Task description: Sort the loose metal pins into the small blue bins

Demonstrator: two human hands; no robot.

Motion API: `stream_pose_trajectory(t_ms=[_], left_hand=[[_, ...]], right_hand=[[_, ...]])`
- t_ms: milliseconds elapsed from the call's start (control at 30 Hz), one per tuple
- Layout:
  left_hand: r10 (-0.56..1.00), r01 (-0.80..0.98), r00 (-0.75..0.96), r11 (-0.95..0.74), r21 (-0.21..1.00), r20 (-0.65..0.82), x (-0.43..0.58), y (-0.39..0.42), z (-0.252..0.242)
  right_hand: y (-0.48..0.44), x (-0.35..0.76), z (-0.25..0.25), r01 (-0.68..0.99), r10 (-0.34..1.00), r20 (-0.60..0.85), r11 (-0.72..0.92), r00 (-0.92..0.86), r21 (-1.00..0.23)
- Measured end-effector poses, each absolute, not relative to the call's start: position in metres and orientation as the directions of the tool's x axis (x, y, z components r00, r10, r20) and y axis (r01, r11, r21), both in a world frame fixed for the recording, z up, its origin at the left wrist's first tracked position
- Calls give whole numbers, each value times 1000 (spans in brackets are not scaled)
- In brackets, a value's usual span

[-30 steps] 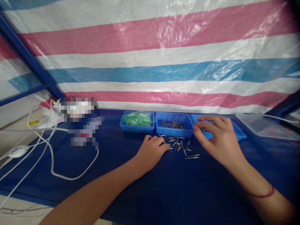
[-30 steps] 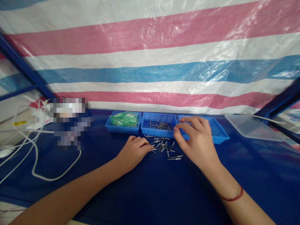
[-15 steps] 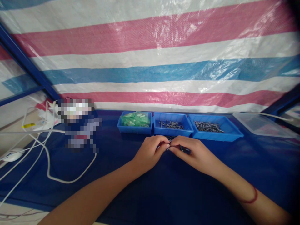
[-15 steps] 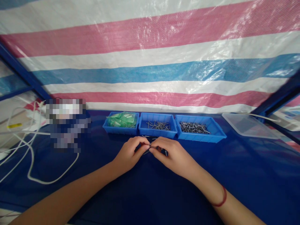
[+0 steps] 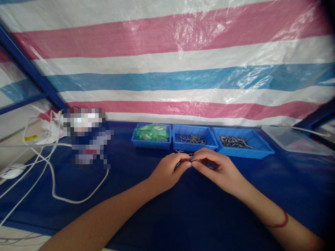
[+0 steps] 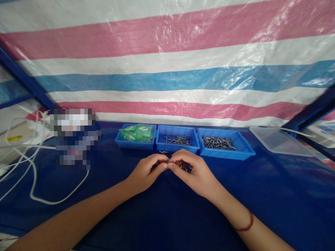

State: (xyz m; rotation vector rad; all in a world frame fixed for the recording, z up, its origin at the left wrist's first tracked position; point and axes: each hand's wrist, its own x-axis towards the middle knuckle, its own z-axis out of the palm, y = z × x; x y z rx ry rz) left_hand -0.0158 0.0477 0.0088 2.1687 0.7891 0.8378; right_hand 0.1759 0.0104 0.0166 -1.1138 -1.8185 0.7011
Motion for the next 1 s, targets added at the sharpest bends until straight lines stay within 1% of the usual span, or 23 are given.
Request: stream_pose_trajectory(t_ms=[133, 233, 333, 500, 567, 667, 733, 800, 867, 900, 1000], left_hand=[[650, 306, 662, -689, 657, 373, -15, 49, 8], [628, 312, 676, -718, 623, 386, -15, 49, 6], [653, 327, 654, -700, 635, 383, -14, 50, 6], [743, 320, 548, -610, 725, 384, -14, 50, 8], [768, 326, 515, -587, 741, 382, -14, 50, 10], [776, 345, 498, -587, 732, 388, -15, 49, 10], [765, 373, 506, -611, 698, 399, -15, 49, 9], [735, 406, 538, -656, 636, 414, -16, 49, 9], [684, 430, 601, -713, 554, 414, -16, 49, 9], [653, 435, 641, -742, 510, 403, -16, 49, 9], [561, 421, 748, -815, 399, 356, -16, 47, 8]], right_hand=[[11, 177, 14, 413, 916, 357, 401, -182, -818], [11, 176, 13, 397, 908, 371, 419, -194, -816], [11, 177, 13, 393, 894, 393, 448, -216, -803], [14, 180, 14, 443, 889, 411, 458, -204, -771], [15, 179, 14, 475, 885, 416, 464, -210, -748], [16, 178, 16, 525, 857, 447, 512, -257, -679], [17, 180, 18, 553, 831, 481, 549, -280, -627], [19, 190, 21, 602, 817, 521, 550, -246, -578], [24, 207, 24, 687, 813, 565, 489, -137, -537], [27, 219, 25, 739, 807, 588, 427, -52, -521], [35, 254, 23, 866, 776, 599, 147, 199, -478]])
